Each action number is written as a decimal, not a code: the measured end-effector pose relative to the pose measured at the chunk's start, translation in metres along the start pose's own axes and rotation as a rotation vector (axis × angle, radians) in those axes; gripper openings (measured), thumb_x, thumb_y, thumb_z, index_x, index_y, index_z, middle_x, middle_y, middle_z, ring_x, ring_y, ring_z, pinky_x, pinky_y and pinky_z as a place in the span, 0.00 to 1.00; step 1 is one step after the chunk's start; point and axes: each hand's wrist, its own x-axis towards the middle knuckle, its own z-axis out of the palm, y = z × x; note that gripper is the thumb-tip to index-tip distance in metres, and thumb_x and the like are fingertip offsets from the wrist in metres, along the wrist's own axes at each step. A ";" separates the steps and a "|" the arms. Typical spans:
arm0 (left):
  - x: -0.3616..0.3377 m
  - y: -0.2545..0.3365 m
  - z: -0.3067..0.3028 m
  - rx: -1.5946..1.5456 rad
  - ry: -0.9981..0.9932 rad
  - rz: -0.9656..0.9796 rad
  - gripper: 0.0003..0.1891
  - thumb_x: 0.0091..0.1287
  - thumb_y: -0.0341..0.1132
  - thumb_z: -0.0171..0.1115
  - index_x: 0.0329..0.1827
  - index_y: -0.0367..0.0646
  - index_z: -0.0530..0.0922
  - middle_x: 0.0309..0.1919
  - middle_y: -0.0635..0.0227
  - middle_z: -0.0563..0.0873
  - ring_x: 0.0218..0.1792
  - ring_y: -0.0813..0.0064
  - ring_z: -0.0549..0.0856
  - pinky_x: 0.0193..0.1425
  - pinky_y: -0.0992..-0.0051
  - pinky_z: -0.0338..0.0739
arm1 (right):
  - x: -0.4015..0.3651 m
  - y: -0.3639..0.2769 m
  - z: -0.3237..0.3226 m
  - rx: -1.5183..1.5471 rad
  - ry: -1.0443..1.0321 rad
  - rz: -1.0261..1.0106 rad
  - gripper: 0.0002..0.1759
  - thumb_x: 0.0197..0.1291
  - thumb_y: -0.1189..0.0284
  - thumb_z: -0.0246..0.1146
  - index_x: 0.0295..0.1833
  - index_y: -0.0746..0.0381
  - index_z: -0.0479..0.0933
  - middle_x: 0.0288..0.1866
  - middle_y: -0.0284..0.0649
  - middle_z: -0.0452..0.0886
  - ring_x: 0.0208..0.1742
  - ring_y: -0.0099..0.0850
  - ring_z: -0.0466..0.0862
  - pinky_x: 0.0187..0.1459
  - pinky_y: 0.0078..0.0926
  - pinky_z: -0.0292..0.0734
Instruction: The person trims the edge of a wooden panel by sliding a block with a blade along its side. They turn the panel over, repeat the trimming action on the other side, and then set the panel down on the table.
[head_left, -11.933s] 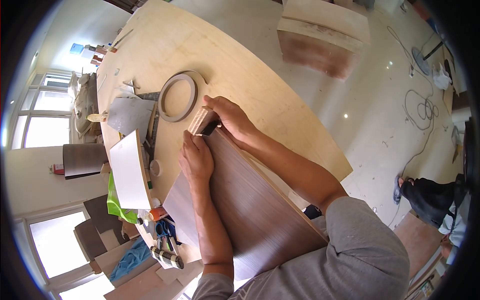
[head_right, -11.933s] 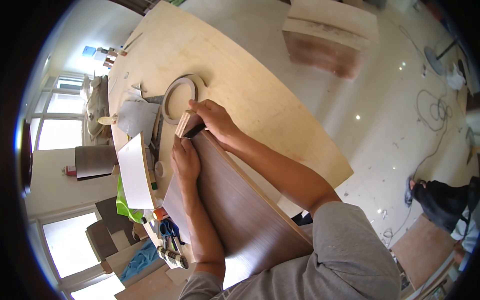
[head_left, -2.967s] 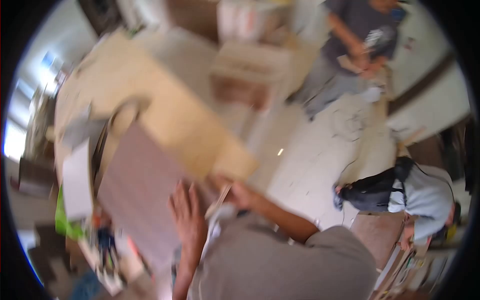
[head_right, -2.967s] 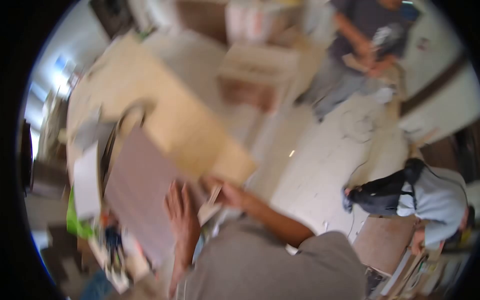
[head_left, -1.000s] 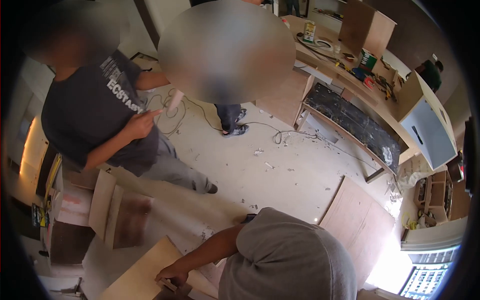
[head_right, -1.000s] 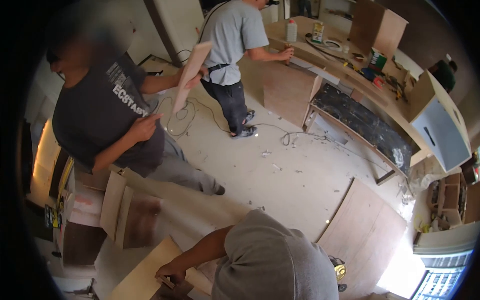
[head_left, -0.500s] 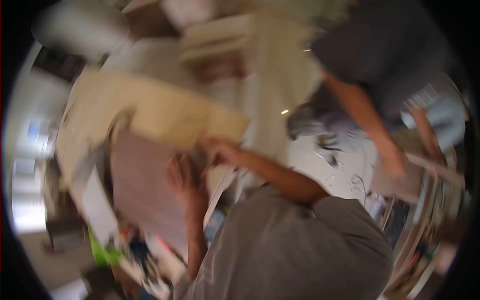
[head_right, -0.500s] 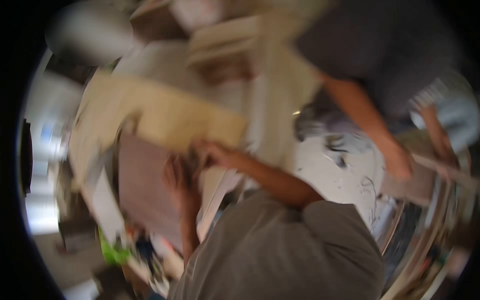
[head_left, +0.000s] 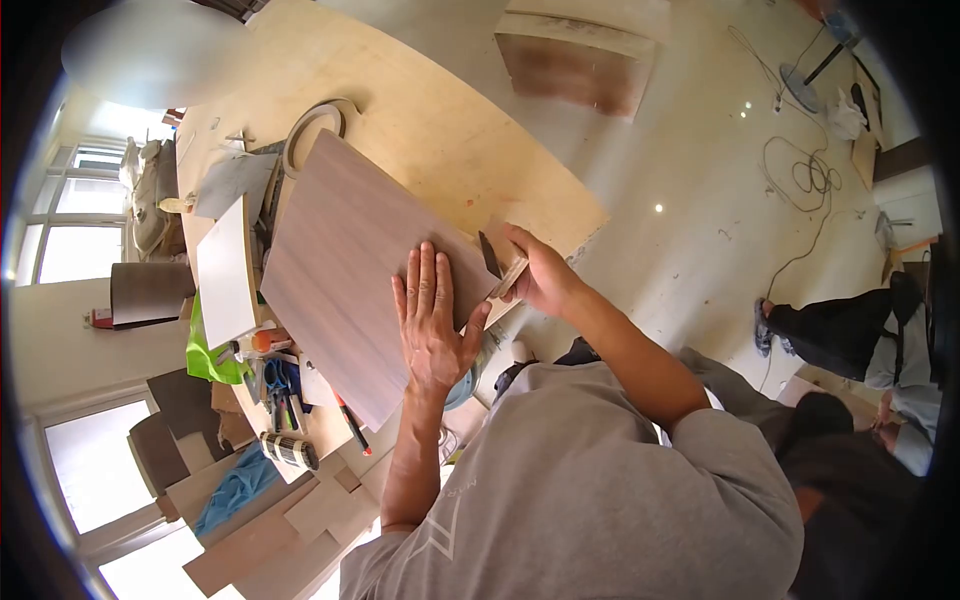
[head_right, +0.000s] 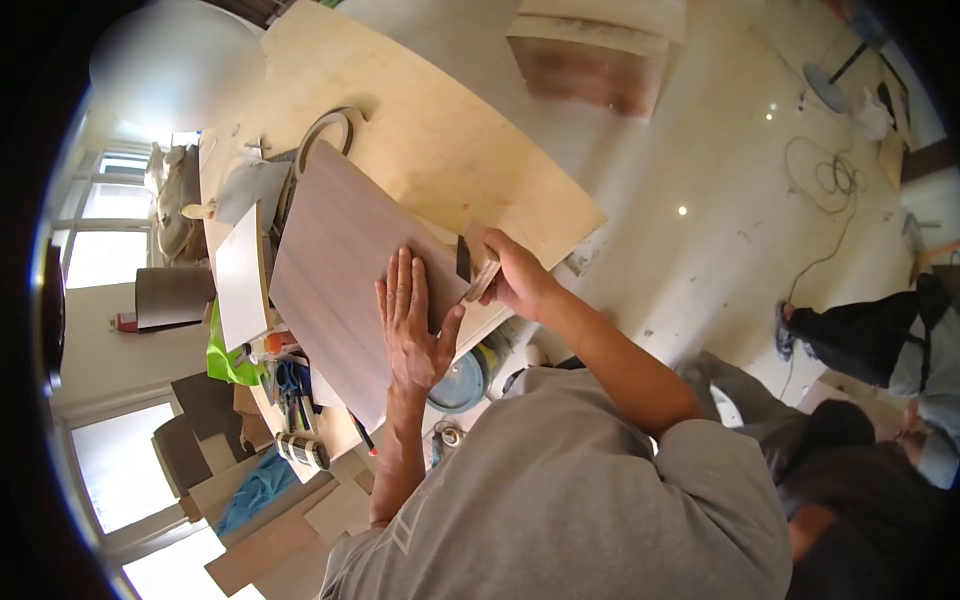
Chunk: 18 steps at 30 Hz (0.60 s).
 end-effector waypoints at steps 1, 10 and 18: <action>0.000 0.000 0.001 0.002 0.004 0.002 0.40 0.64 0.46 0.64 0.74 0.32 0.61 0.75 0.48 0.61 0.77 0.51 0.57 0.78 0.48 0.46 | -0.001 0.002 0.000 0.019 -0.009 0.020 0.21 0.69 0.49 0.51 0.45 0.56 0.75 0.31 0.32 0.81 0.27 0.26 0.81 0.24 0.26 0.74; 0.001 0.001 0.002 0.030 -0.005 -0.009 0.41 0.65 0.50 0.62 0.74 0.33 0.60 0.76 0.48 0.59 0.78 0.51 0.55 0.78 0.48 0.43 | -0.012 0.002 0.004 0.084 -0.074 0.033 0.19 0.71 0.51 0.50 0.54 0.54 0.70 0.34 0.33 0.81 0.28 0.25 0.83 0.22 0.24 0.78; 0.009 0.016 0.002 0.046 -0.004 -0.105 0.42 0.63 0.51 0.63 0.75 0.35 0.60 0.77 0.49 0.57 0.78 0.50 0.53 0.77 0.45 0.42 | -0.015 0.008 0.003 0.104 -0.119 0.033 0.21 0.70 0.49 0.51 0.58 0.52 0.67 0.36 0.33 0.80 0.29 0.24 0.82 0.22 0.23 0.78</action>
